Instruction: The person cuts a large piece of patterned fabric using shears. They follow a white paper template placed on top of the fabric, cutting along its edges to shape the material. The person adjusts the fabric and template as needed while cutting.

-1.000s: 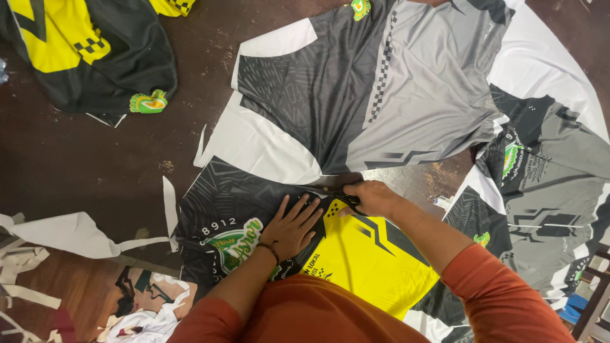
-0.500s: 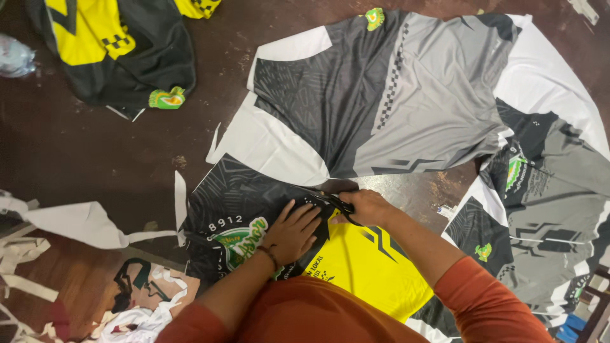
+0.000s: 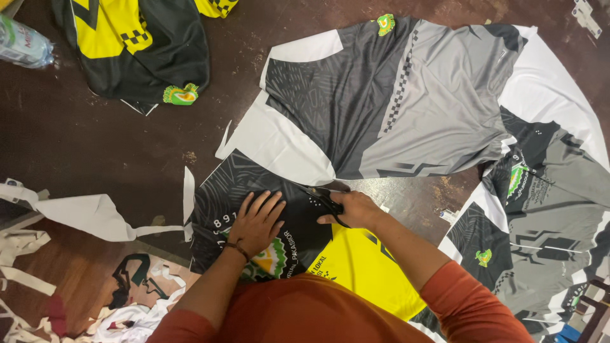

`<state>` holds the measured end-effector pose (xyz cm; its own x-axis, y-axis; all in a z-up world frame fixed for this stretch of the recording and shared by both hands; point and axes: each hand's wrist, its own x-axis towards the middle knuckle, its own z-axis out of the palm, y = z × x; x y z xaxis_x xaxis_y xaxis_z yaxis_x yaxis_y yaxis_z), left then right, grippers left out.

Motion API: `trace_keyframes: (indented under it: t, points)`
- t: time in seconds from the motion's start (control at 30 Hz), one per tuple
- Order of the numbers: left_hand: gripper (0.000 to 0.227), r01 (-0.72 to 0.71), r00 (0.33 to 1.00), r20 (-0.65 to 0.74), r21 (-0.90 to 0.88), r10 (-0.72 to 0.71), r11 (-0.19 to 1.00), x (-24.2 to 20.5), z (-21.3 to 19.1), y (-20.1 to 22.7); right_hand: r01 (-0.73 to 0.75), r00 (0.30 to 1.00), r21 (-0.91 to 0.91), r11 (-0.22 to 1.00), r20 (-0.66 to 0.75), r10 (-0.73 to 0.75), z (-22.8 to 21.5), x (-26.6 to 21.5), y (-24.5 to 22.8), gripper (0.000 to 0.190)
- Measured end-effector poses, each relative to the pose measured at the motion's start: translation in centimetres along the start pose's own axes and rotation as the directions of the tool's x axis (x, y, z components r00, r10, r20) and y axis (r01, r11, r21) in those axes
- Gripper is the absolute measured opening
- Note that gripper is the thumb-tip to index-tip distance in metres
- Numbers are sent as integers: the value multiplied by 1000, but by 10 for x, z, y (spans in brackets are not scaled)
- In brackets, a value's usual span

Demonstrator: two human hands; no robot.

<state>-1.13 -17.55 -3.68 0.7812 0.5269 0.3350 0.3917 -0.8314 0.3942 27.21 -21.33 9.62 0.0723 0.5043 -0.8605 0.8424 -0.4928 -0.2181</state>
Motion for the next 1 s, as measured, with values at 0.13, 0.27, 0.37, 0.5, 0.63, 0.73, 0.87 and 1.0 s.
trace_keyframes:
  t: [0.13, 0.27, 0.37, 0.5, 0.63, 0.73, 0.87, 1.0]
  points:
    - [50, -1, 1000, -12, 19, 1, 1000, 2, -4, 0, -6, 1000, -15, 1000, -21, 6, 19, 17, 11, 55]
    - [47, -8, 1000, -14, 22, 8, 1000, 2, -6, 0, -13, 1000, 26, 1000, -18, 14, 15, 14, 0, 60]
    - [47, -8, 1000, -15, 16, 8, 1000, 2, -5, 0, -11, 1000, 52, 999, -23, 12, 14, 15, -10, 61]
    - [47, -7, 1000, -8, -10, 7, 1000, 2, -5, -1, -11, 999, 72, 997, -34, 13, 24, 27, -5, 60]
    - [46, 4, 1000, -5, -15, -4, 1000, 3, -6, 0, -48, 999, 73, 996, -9, 49, 23, 27, -14, 62]
    - [45, 1, 1000, -5, -6, -1, 1000, 4, -7, 0, -43, 999, 87, 995, 3, 43, 26, 32, -19, 63]
    - [46, -8, 1000, -13, -14, 8, 1000, 4, -6, -1, -41, 999, 113, 993, -9, 43, 29, 38, -19, 58]
    - [47, -20, 1000, -22, -8, 20, 1000, 3, -5, -2, -4, 1000, 133, 991, -22, 7, 19, 29, -37, 59]
